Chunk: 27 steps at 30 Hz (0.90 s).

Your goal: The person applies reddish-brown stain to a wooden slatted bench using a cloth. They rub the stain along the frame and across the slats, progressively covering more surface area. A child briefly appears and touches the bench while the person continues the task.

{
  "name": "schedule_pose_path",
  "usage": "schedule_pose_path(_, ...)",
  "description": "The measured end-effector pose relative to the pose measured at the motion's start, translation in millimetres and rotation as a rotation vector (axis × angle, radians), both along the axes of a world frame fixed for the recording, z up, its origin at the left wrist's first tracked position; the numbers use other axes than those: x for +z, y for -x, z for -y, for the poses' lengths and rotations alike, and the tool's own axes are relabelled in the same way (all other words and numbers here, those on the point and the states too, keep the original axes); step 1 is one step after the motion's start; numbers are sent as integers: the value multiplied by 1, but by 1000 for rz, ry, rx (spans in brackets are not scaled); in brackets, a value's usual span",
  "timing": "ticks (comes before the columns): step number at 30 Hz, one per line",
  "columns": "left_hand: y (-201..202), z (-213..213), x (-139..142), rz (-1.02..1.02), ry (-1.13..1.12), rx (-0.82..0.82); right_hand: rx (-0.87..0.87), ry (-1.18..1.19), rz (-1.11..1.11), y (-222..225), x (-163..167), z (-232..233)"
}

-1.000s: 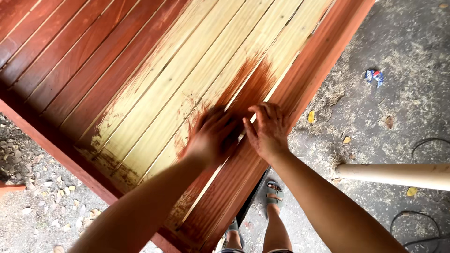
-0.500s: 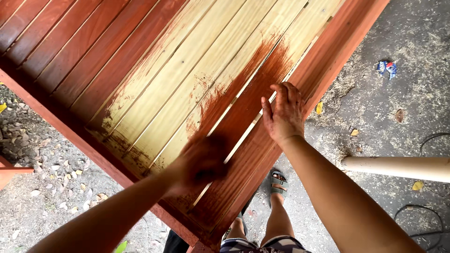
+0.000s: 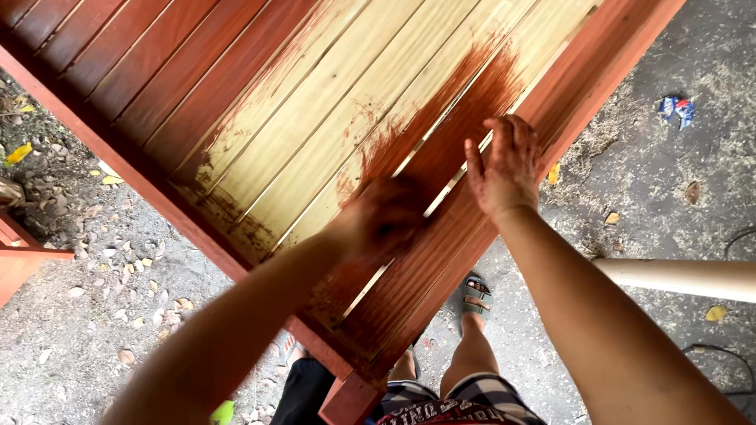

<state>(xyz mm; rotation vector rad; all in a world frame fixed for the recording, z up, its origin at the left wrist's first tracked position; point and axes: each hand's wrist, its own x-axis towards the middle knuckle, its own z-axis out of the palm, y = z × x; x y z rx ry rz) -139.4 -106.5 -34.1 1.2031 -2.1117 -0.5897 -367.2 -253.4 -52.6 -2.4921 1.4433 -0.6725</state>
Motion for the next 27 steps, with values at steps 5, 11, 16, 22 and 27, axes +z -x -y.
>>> schedule_pose_path(5,23,1,-10,20,14,281,-12,-50,52,-2,2,-1)
schedule_pose_path(11,-21,-103,25,193,-145,-9,21,5,57,-1,5,-2)
schedule_pose_path(16,-26,-82,26,279,-334,-270,27,7,161,-2,10,-6)
schedule_pose_path(22,3,1,-12,178,-7,-174,32,-23,276,1,18,-14)
schedule_pose_path(27,51,121,-37,161,52,145,-11,-28,254,1,23,-14)
